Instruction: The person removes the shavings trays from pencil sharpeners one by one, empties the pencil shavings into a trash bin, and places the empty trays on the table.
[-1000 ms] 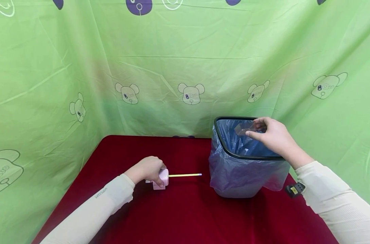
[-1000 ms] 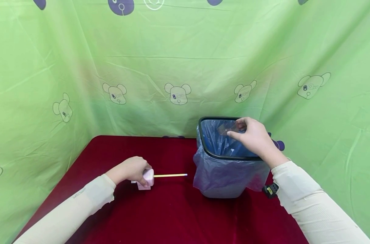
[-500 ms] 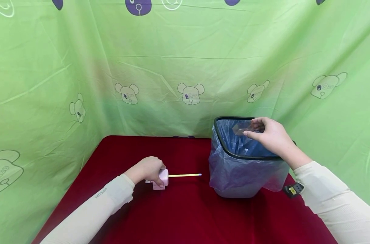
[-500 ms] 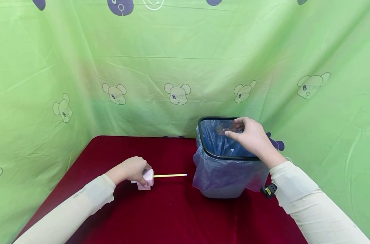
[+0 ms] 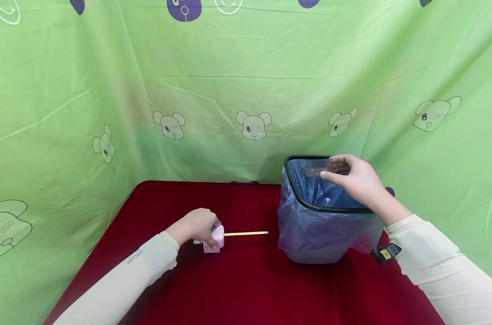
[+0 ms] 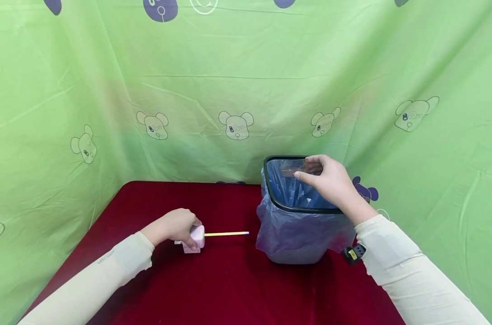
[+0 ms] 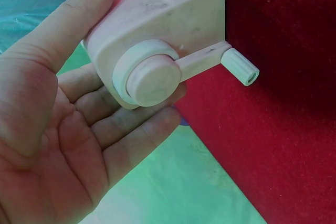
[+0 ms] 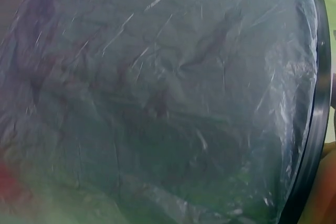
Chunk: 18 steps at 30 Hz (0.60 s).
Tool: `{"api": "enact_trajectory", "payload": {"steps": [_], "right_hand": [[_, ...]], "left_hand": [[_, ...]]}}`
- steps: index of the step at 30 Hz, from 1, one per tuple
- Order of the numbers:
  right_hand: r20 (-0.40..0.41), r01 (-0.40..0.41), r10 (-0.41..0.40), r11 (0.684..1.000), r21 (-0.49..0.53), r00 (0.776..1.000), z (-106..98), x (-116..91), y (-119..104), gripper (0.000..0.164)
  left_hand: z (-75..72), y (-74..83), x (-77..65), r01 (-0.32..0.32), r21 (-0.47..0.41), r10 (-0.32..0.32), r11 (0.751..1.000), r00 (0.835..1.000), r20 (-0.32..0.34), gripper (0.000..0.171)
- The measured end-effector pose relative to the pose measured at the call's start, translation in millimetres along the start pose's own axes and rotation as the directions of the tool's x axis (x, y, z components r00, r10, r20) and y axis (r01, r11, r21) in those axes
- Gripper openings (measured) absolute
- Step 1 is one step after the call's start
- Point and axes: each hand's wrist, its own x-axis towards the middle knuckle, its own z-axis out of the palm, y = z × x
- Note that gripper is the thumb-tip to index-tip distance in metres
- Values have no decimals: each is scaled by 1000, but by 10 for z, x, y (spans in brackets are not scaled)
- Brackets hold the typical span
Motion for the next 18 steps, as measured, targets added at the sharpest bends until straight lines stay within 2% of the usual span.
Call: {"api": "enact_trajectory", "payload": {"steps": [18], "right_hand": [[-1, 50, -50, 988, 149, 999, 157, -21, -198, 63]], "left_hand": [[21, -13, 21, 11, -8, -11, 1000, 1000, 7, 42]]}}
